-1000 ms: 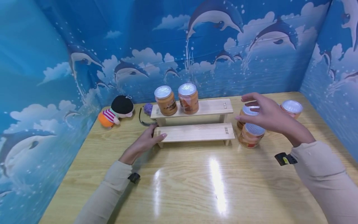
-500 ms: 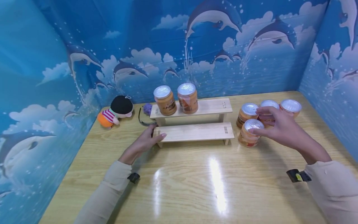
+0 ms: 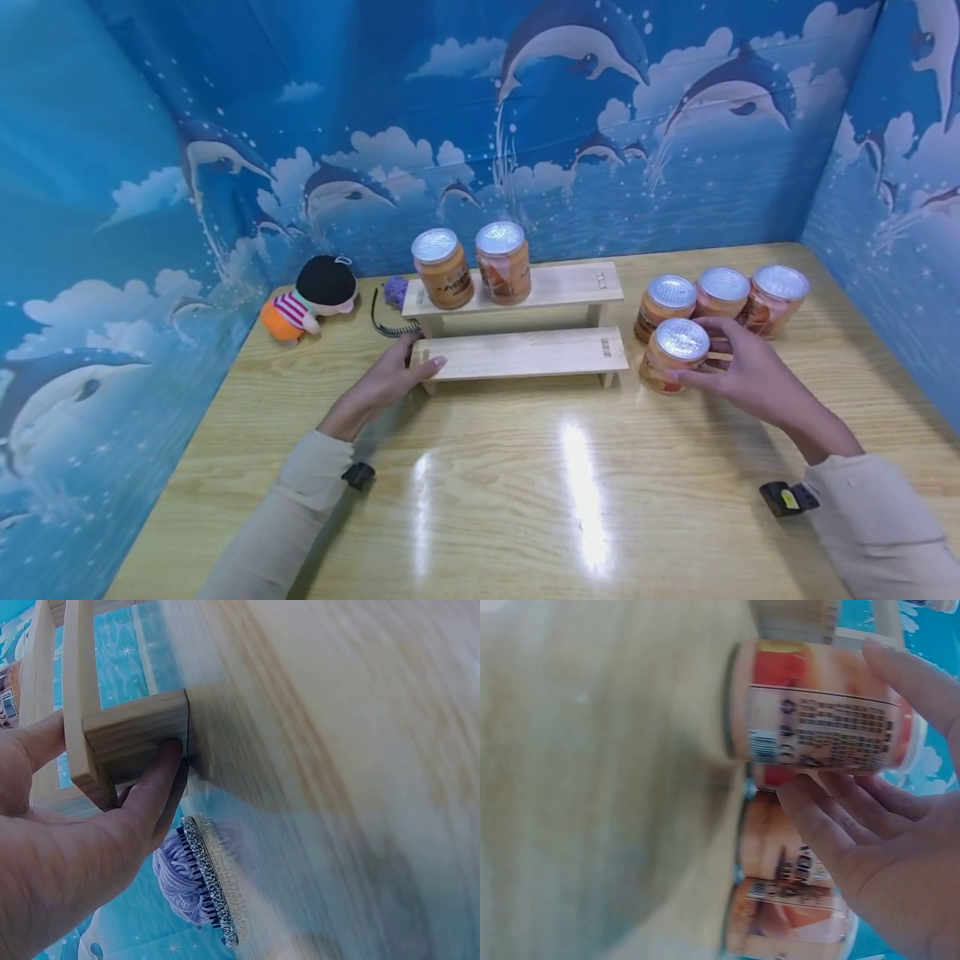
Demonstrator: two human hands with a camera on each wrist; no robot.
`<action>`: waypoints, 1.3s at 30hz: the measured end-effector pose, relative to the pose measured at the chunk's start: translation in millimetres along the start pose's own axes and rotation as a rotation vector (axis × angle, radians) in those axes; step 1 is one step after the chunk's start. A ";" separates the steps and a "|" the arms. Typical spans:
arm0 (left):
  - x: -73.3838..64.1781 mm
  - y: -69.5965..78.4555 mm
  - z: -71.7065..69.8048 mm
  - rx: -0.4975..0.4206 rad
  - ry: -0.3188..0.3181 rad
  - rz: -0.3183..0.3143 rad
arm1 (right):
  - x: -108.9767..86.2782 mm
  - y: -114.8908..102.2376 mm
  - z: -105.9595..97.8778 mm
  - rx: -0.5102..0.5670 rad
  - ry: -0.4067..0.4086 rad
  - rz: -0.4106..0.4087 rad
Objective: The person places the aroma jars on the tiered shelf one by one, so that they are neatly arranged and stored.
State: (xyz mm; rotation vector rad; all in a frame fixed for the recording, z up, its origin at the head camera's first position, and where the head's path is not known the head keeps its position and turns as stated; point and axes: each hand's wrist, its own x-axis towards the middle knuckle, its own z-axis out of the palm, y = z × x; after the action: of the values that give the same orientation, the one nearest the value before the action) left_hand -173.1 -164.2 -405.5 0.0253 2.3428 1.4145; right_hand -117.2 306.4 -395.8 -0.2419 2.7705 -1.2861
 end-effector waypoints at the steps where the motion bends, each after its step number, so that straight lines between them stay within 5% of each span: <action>1: -0.4 0.4 -0.1 0.003 -0.001 0.001 | -0.1 1.6 1.3 0.001 -0.003 0.009; 6: 0.1 0.6 0.2 -0.004 -0.008 0.007 | 1.6 8.2 8.6 -0.006 0.007 0.012; 18: -1.2 1.0 -0.9 0.002 -0.009 -0.001 | 6.1 17.6 19.0 0.006 0.070 -0.142; 39: -0.4 1.2 0.2 0.001 -0.002 0.001 | 3.7 12.8 13.4 -0.004 0.020 -0.158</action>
State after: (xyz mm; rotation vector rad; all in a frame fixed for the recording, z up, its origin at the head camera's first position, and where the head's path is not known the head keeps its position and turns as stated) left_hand -172.8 -163.6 -404.5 0.0287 2.3421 1.4132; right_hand -120.4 303.8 -414.2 -0.4587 2.8204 -1.3230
